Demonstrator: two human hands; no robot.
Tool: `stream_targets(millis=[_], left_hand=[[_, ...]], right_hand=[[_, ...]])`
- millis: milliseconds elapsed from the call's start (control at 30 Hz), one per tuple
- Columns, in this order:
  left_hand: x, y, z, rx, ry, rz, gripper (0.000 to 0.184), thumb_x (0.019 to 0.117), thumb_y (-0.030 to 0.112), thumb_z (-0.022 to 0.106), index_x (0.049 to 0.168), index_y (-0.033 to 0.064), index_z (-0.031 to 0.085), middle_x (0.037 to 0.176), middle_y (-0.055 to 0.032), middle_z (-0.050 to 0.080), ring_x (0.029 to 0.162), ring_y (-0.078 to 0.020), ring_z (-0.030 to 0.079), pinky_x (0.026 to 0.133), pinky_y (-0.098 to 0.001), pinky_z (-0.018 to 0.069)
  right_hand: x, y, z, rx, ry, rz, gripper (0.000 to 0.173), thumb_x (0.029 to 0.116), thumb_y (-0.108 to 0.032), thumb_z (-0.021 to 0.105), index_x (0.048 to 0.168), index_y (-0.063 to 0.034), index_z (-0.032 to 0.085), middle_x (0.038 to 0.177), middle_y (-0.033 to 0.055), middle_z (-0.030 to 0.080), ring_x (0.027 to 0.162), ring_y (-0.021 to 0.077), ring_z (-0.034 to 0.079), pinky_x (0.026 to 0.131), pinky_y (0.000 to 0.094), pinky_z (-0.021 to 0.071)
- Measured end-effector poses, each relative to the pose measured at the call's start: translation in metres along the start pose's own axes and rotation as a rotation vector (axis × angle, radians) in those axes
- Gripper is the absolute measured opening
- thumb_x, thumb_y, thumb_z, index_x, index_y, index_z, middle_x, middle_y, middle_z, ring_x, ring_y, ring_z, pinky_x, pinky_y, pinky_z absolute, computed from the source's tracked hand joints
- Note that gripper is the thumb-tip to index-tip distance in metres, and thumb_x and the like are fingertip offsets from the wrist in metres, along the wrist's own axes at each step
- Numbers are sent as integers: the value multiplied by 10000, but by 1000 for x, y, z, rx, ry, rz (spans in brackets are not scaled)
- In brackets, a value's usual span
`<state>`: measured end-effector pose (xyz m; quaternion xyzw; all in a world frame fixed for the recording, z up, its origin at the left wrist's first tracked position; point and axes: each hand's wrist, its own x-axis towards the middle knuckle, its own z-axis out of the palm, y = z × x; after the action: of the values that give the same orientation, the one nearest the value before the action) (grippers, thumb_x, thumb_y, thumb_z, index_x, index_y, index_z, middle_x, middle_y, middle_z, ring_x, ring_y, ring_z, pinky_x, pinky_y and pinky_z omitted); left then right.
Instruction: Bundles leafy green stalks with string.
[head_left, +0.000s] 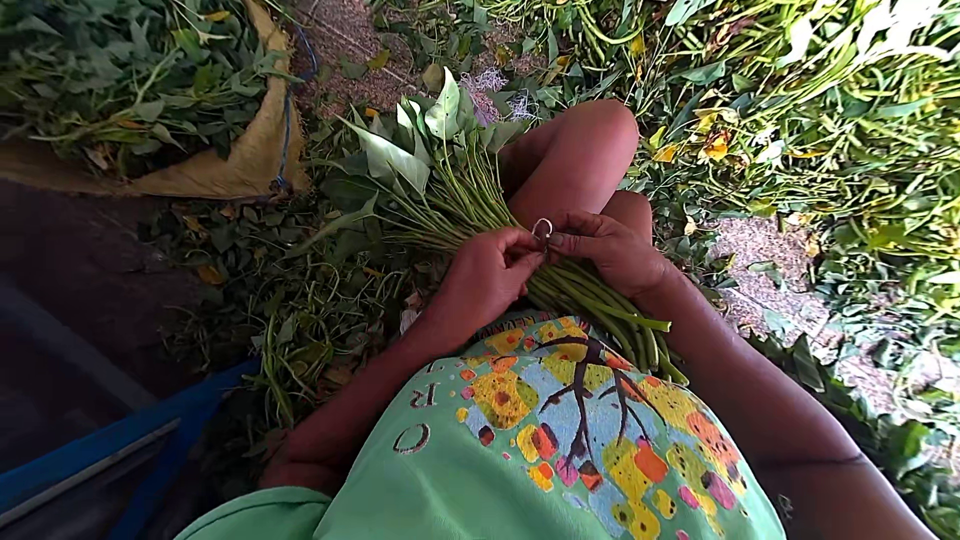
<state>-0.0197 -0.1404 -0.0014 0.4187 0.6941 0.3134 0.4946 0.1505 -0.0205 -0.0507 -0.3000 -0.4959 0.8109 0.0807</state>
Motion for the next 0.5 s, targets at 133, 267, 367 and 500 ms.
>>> stream_targets(millis=[133, 267, 367, 500], left_hand=[[3, -2, 5, 4, 28, 2, 114, 1000, 165, 681, 1051, 64, 692, 827, -16, 691, 544, -36, 574, 494, -178, 491], [7, -9, 9, 62, 58, 75, 107, 1007, 165, 666, 1034, 65, 691, 832, -18, 668, 585, -50, 576, 531, -198, 497], [8, -26, 13, 210, 60, 363, 110, 1016, 138, 626, 1043, 53, 690, 963, -60, 634, 755, -95, 620, 659, -237, 545], [20, -47, 19, 349, 76, 833, 163, 1014, 65, 588, 1075, 1, 725, 1121, -161, 695, 972, -217, 723, 749, -312, 613]], right_hand=[[1, 3, -2, 8, -39, -51, 169, 994, -27, 540, 994, -102, 691, 889, -42, 706, 804, 12, 657, 759, 175, 556], [2, 2, -2, 47, -25, -43, 166, 983, 2, 579, 972, -85, 720, 877, -17, 730, 797, 28, 682, 756, 186, 576], [6, 3, -3, 68, 70, 18, 146, 1013, -37, 558, 947, -97, 673, 773, -46, 681, 609, -25, 557, 576, 125, 467], [15, 0, -5, 72, 113, 178, 140, 1058, -81, 506, 951, -97, 596, 724, -43, 623, 561, -17, 531, 533, 126, 450]])
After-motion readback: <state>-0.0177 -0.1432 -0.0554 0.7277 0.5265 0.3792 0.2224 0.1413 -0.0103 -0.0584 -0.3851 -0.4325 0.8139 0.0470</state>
